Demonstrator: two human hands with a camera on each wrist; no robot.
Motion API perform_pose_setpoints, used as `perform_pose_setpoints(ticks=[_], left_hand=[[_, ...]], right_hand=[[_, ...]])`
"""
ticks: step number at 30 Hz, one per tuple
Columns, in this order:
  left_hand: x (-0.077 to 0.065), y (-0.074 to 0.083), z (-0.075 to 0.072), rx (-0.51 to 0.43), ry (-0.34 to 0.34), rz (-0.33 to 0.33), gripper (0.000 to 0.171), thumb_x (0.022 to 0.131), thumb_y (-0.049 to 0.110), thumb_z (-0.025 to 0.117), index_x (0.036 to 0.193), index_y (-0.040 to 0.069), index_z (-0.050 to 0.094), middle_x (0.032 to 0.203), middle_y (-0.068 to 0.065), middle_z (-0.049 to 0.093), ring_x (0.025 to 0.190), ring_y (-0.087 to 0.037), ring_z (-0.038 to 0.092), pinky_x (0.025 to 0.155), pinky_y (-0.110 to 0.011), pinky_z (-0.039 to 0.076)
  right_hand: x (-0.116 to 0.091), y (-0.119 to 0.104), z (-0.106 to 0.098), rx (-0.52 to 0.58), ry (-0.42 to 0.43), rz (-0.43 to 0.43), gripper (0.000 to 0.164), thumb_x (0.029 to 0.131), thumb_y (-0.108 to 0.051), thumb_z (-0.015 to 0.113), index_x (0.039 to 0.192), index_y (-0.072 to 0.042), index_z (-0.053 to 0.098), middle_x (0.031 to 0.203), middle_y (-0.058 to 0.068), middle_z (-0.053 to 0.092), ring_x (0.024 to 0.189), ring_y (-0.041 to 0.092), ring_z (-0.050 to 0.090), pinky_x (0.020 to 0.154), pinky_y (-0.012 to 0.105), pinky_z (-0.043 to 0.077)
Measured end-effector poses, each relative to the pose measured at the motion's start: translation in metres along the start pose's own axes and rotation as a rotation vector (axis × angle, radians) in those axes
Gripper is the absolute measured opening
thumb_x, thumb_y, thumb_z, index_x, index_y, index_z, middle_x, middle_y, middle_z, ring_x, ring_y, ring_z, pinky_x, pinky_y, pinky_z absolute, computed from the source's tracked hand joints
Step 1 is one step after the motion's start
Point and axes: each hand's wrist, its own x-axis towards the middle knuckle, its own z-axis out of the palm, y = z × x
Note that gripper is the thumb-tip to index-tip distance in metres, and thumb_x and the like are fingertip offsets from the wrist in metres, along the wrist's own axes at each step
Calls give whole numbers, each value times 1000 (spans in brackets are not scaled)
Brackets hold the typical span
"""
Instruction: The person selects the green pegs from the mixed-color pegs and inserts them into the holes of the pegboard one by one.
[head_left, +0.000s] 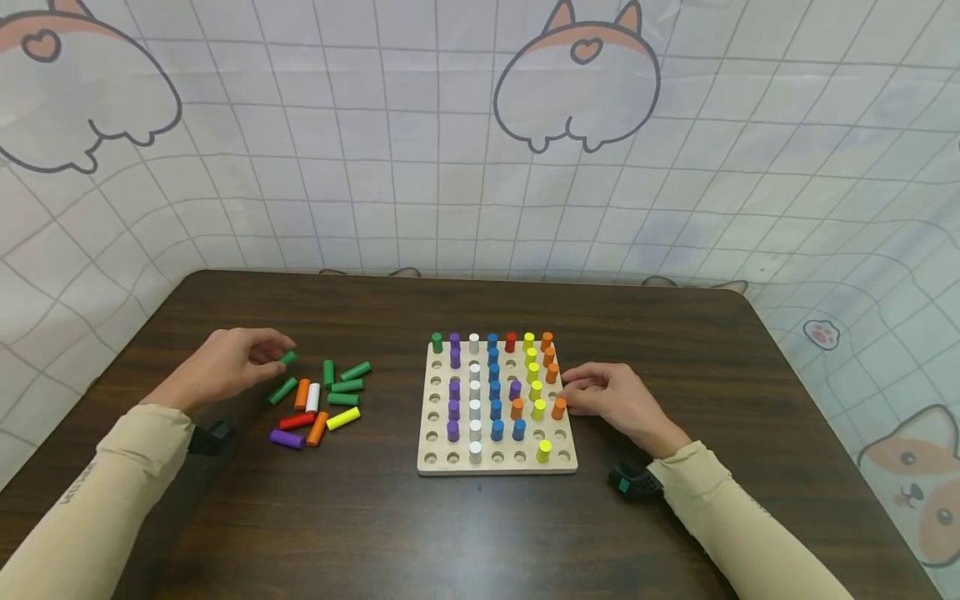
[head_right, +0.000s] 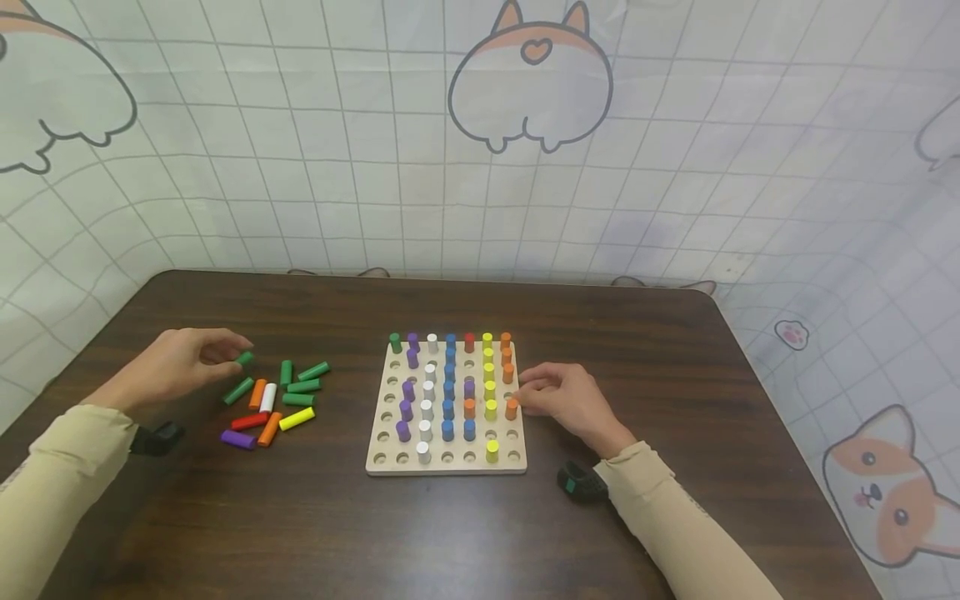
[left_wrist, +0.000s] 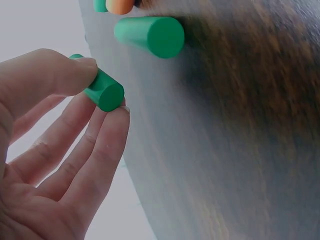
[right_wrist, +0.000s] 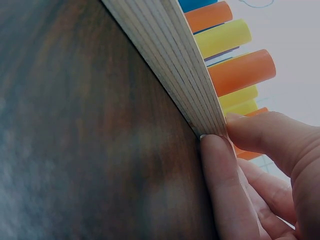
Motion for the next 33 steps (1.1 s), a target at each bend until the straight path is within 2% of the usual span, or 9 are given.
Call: perform_pose_setpoints(ticks=[5, 15, 21, 25, 33], left_hand=[[2, 4, 1, 2, 9, 4, 31, 96, 14, 71, 125, 3, 69, 112, -17, 76, 101, -32, 73, 85, -52, 62], [6, 15, 0, -12, 45, 62, 27, 94, 15, 76, 119, 7, 70, 105, -12, 77, 96, -26, 72, 81, -48, 62], [9, 21, 1, -21, 72, 71, 26, 94, 15, 75, 119, 9, 70, 106, -11, 77, 96, -24, 73, 82, -44, 63], [11, 27, 2, -41, 81, 80, 26, 94, 13, 74, 119, 9, 69, 106, -11, 77, 95, -23, 73, 80, -42, 63], [12, 42, 3, -70, 90, 109, 25, 95, 12, 73, 119, 9, 68, 109, -11, 77, 97, -24, 74, 83, -45, 63]], right_hand=[[-1, 0, 0, 0, 3, 8, 41, 96, -24, 74, 130, -2, 66, 116, 14, 78, 97, 15, 77, 89, 34, 64], [-1, 1, 0, 13, 6, 16, 41, 95, -24, 75, 129, -2, 66, 119, 15, 76, 96, 15, 76, 89, 34, 64], [0, 1, 0, 25, 5, 13, 41, 95, -23, 76, 129, -2, 66, 121, 16, 75, 96, 15, 77, 88, 35, 65], [0, 1, 0, 24, 6, 7, 40, 95, -22, 75, 128, -2, 67, 119, 16, 76, 96, 15, 77, 88, 35, 65], [0, 0, 1, 11, 8, 2, 39, 95, -23, 74, 128, -2, 67, 116, 15, 77, 95, 15, 77, 88, 35, 65]])
